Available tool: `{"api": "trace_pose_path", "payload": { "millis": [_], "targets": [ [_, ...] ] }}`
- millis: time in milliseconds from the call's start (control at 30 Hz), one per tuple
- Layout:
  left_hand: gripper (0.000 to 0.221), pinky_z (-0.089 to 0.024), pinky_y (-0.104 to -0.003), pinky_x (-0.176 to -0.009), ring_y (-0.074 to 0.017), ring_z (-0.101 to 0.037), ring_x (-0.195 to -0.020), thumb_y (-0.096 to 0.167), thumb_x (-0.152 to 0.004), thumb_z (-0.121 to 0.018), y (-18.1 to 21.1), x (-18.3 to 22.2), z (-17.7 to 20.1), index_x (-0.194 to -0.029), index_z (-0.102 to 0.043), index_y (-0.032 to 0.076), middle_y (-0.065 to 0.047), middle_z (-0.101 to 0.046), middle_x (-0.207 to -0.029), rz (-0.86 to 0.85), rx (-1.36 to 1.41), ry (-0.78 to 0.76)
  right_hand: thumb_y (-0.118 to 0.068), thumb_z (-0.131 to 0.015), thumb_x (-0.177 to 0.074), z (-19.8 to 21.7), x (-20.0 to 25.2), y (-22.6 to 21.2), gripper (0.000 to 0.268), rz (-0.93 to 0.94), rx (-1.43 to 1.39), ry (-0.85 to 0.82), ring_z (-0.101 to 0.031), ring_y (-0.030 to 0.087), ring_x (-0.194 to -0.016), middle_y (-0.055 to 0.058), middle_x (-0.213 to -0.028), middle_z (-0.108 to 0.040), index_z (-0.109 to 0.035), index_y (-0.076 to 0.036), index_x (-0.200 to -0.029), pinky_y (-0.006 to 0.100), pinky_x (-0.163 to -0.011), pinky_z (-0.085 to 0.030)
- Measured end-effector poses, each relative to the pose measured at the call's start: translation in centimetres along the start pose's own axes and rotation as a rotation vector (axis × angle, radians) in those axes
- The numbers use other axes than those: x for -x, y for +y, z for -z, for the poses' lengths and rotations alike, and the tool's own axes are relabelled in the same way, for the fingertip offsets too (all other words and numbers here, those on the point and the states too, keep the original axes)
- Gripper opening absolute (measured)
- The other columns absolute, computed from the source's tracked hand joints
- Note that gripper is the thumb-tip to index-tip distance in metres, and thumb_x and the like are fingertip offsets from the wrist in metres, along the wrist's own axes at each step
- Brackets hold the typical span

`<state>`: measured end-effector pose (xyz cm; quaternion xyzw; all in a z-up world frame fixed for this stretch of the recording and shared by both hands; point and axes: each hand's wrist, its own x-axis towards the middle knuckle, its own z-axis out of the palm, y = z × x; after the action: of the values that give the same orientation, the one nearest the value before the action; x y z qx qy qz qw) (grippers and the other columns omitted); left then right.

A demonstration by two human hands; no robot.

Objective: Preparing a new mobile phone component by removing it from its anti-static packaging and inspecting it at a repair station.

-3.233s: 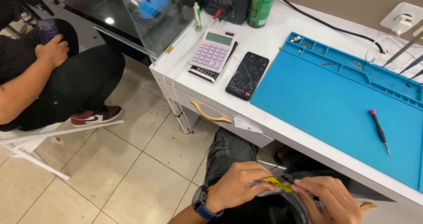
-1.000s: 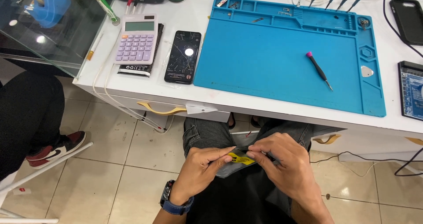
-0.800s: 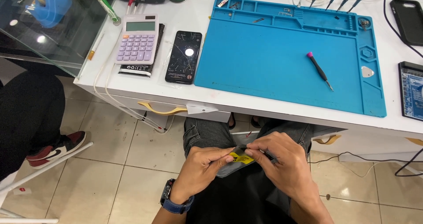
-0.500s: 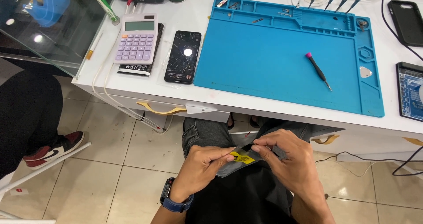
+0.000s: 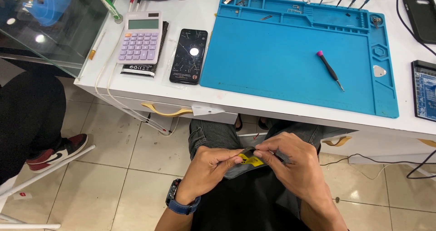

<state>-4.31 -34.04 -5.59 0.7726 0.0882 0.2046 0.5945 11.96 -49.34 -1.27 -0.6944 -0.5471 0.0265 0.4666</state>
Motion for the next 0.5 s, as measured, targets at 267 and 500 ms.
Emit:
{"api": "trace_pose_path", "payload": {
  "millis": [267,500],
  "targets": [
    [0.028,-0.056,-0.020,-0.062,-0.0104,-0.076,-0.083,0.025,-0.100,-0.063,-0.06,-0.11,0.21,-0.117,-0.077,0.007,-0.011,-0.082,-0.108,0.021,-0.005,-0.002,-0.014,-0.073,-0.091,0.62,-0.13,-0.33,0.013,0.059,0.012,-0.063,-0.073,0.019,-0.092,0.008,-0.102,-0.074,-0.075,-0.007,-0.103,0.029,-0.082,-0.059],
    [0.027,-0.060,-0.020,-0.066,-0.0134,-0.078,-0.088,0.024,-0.099,-0.065,0.20,-0.32,0.07,-0.118,-0.076,0.007,-0.012,-0.081,-0.111,0.008,-0.010,-0.004,-0.007,-0.075,-0.089,0.56,0.49,-0.35,0.007,0.022,0.026,0.037,-0.072,0.016,-0.078,0.008,-0.089,-0.073,-0.073,-0.004,-0.095,0.023,-0.068,-0.059]
  ]
}}
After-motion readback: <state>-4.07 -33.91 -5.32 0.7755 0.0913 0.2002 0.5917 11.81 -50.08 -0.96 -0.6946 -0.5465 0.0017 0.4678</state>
